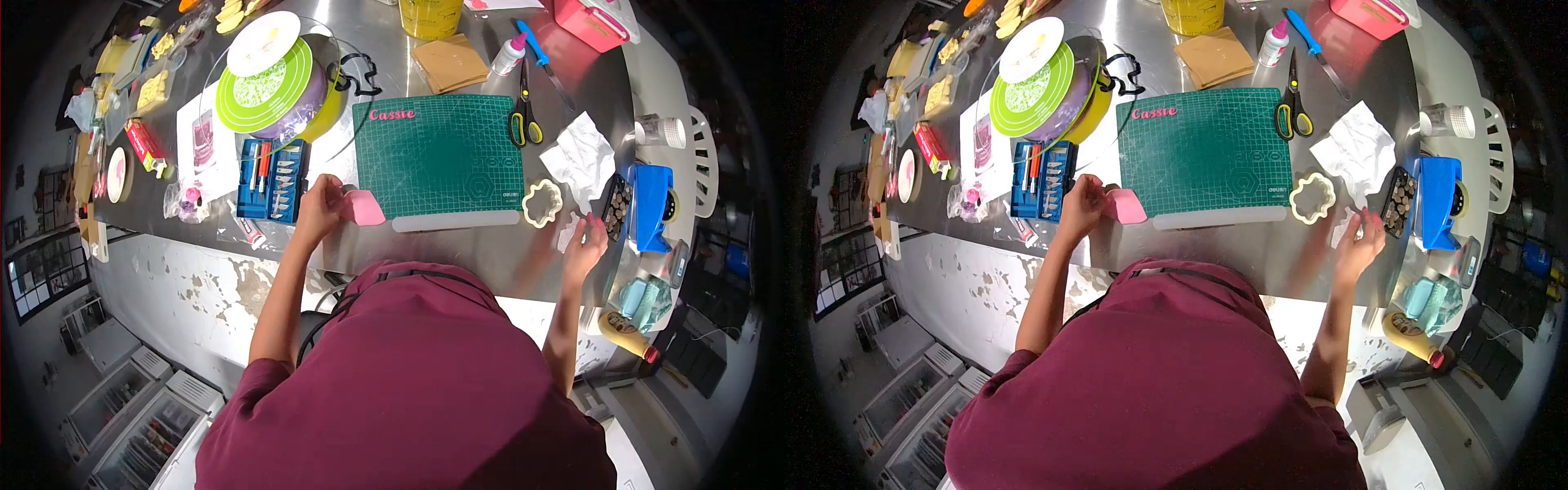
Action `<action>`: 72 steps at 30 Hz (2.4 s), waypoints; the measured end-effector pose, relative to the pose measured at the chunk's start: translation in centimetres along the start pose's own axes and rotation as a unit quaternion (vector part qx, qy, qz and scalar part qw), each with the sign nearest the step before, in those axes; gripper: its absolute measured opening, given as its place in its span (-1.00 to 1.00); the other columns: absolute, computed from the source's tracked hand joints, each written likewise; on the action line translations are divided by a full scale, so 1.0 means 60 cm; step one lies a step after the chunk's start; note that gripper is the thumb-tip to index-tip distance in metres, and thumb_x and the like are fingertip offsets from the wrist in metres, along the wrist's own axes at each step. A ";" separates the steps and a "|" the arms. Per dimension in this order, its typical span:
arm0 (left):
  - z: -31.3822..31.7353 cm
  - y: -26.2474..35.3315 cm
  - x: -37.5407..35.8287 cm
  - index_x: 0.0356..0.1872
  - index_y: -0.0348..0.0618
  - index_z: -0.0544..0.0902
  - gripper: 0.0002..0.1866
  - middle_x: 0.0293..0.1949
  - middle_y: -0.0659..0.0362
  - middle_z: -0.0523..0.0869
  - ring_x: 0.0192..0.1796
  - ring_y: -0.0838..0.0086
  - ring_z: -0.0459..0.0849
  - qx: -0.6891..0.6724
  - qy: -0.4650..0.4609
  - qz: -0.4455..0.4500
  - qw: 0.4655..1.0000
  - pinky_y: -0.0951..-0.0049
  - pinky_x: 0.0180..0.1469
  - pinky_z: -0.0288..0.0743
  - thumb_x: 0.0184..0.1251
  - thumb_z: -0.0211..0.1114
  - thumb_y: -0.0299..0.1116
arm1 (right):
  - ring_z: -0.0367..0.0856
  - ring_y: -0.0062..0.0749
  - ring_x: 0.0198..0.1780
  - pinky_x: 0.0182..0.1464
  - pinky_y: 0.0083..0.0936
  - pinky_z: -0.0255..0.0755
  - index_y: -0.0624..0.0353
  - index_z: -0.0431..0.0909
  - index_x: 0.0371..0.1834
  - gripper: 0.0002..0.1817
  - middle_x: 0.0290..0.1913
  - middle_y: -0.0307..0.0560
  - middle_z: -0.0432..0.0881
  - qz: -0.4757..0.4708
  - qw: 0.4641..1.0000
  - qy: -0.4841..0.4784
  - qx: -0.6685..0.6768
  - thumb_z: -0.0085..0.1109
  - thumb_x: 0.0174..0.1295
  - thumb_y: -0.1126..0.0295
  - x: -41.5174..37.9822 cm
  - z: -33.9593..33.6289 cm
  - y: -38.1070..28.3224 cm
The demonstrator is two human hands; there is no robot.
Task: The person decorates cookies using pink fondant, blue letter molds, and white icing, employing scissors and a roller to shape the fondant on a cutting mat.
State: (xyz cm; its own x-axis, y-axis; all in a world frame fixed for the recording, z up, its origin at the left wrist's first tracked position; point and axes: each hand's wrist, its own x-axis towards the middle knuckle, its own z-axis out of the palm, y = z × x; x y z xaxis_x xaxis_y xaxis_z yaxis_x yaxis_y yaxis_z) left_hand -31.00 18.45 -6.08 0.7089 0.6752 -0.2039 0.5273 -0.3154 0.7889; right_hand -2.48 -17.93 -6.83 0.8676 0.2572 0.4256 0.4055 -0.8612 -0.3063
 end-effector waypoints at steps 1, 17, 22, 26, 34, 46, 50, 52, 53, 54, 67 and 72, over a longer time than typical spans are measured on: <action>-0.003 0.008 -0.003 -0.23 -0.26 0.42 -0.70 -0.42 0.05 0.63 -0.38 0.39 0.63 0.017 0.005 0.010 1.000 0.53 -0.32 0.51 -0.04 0.21 -0.68 | 0.45 -0.13 -0.05 0.02 -0.30 0.29 0.20 0.57 -0.13 -0.72 -0.16 0.04 0.54 -0.018 0.999 0.022 -0.016 0.04 0.22 0.27 0.001 -0.003 -0.007; 0.020 0.134 0.001 0.16 -0.16 0.28 -0.45 -0.22 0.16 0.59 -0.18 0.52 0.58 -0.599 -0.183 -0.161 0.763 0.50 -0.06 0.43 0.10 0.20 -0.62 | 0.52 -0.49 -0.11 -0.10 -0.55 0.43 0.27 0.31 0.15 -0.55 -0.02 -0.07 0.49 0.208 0.557 -0.441 0.672 0.10 0.19 0.41 -0.017 0.002 -0.310; 0.044 0.175 0.007 0.18 -0.17 0.23 -0.43 -0.15 0.13 0.57 -0.11 0.50 0.57 -0.633 -0.204 -0.149 0.732 0.48 -0.03 0.42 0.11 0.19 -0.62 | 0.57 -0.55 -0.26 -0.23 -0.64 0.49 0.35 0.39 0.07 -0.60 -0.18 -0.08 0.59 0.229 0.525 -0.488 0.659 0.13 0.17 0.44 0.025 -0.036 -0.329; 0.040 0.188 0.015 0.18 -0.17 0.23 -0.43 -0.17 0.15 0.58 -0.15 0.49 0.58 -0.586 -0.219 -0.091 0.775 0.45 -0.06 0.45 0.11 0.20 -0.62 | 0.58 -0.59 -0.38 -0.35 -0.70 0.50 0.34 0.50 -0.07 -0.71 -0.30 -0.12 0.62 0.203 0.603 -0.443 0.632 0.16 0.14 0.48 0.054 -0.064 -0.324; 0.014 0.239 0.021 0.17 -0.20 0.22 -0.40 -0.17 0.09 0.57 -0.20 0.46 0.60 -0.566 -0.233 -0.049 0.789 0.47 -0.15 0.52 0.07 0.22 -0.66 | 0.58 -0.59 -0.36 -0.37 -0.66 0.53 0.31 0.52 -0.07 -0.75 -0.31 -0.11 0.63 0.186 0.610 -0.410 0.652 0.10 0.17 0.52 0.078 -0.101 -0.310; 0.015 0.259 0.005 -0.02 -0.25 0.39 -0.41 -0.39 0.14 0.65 -0.22 0.43 0.67 -0.329 -0.062 0.187 0.923 0.52 -0.23 0.56 -0.18 0.37 -0.73 | 0.63 -0.39 -0.30 -0.25 -0.60 0.51 0.30 0.60 -0.34 -0.75 -0.34 -0.03 0.64 -0.083 0.730 -0.307 0.605 0.25 -0.15 0.75 0.088 -0.133 -0.308; 0.017 0.260 0.008 -0.26 -0.20 0.51 -0.54 -0.49 0.17 0.67 -0.31 0.39 0.67 -0.138 0.136 0.438 0.878 0.51 -0.27 0.54 -0.31 0.42 -0.71 | 0.54 -0.12 -0.07 -0.14 -0.39 0.50 0.27 0.59 -0.57 -0.75 -0.24 0.06 0.59 -0.231 0.761 -0.217 0.565 0.23 -0.36 0.81 0.096 -0.134 -0.309; 0.010 0.264 0.002 -0.33 -0.12 0.53 -0.59 -0.46 0.21 0.69 -0.33 0.40 0.65 -0.066 0.192 0.486 0.850 0.53 -0.29 0.54 -0.31 0.42 -0.68 | 0.48 -0.13 -0.02 -0.15 -0.42 0.49 0.16 0.62 -0.62 -0.75 -0.21 -0.03 0.57 -0.235 0.775 -0.189 0.556 0.23 -0.42 0.74 0.093 -0.133 -0.307; 0.010 0.263 -0.004 -0.36 -0.09 0.54 -0.62 -0.44 0.24 0.70 -0.32 0.40 0.64 -0.050 0.214 0.501 0.837 0.54 -0.29 0.53 -0.29 0.42 -0.66 | 0.49 -0.14 -0.05 -0.17 -0.42 0.48 0.16 0.61 -0.62 -0.76 -0.22 -0.04 0.56 -0.239 0.780 -0.169 0.553 0.25 -0.43 0.73 0.092 -0.133 -0.307; 0.011 0.261 -0.009 -0.38 -0.05 0.54 -0.65 -0.42 0.26 0.70 -0.31 0.41 0.63 -0.034 0.236 0.514 0.824 0.55 -0.29 0.53 -0.27 0.42 -0.64 | 0.49 -0.15 -0.07 -0.18 -0.42 0.47 0.16 0.61 -0.63 -0.76 -0.24 -0.05 0.55 -0.243 0.785 -0.150 0.550 0.26 -0.43 0.72 0.091 -0.134 -0.307; 0.020 0.238 -0.024 -0.37 -0.03 0.28 -0.51 -0.48 0.25 0.68 -0.38 0.43 0.58 0.035 0.249 0.519 0.817 0.52 -0.35 0.45 -0.22 0.44 -0.63 | 0.54 -0.19 -0.25 -0.27 -0.40 0.46 0.14 0.58 -0.63 -0.75 -0.32 -0.09 0.54 -0.333 0.792 -0.051 0.510 0.33 -0.45 0.69 0.087 -0.144 -0.311; 0.065 0.201 0.020 -0.24 -0.15 0.33 -0.57 -0.39 0.16 0.62 -0.22 0.37 0.65 -0.195 0.115 0.368 0.902 0.39 -0.16 0.52 -0.15 0.30 -0.70 | 0.58 -0.39 -0.29 -0.31 -0.56 0.49 0.24 0.56 -0.48 -0.79 -0.35 -0.09 0.59 -0.105 0.759 -0.260 0.588 0.33 -0.23 0.69 0.069 -0.089 -0.304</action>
State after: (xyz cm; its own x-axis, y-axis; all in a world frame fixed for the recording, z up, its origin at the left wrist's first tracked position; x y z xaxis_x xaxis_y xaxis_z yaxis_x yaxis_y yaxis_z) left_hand -21.95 12.84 0.94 0.6600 0.5129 0.5489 -0.2840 -0.5061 0.8144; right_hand -7.83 -3.50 5.08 0.6197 0.7369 0.2701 0.2615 0.1306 -0.9563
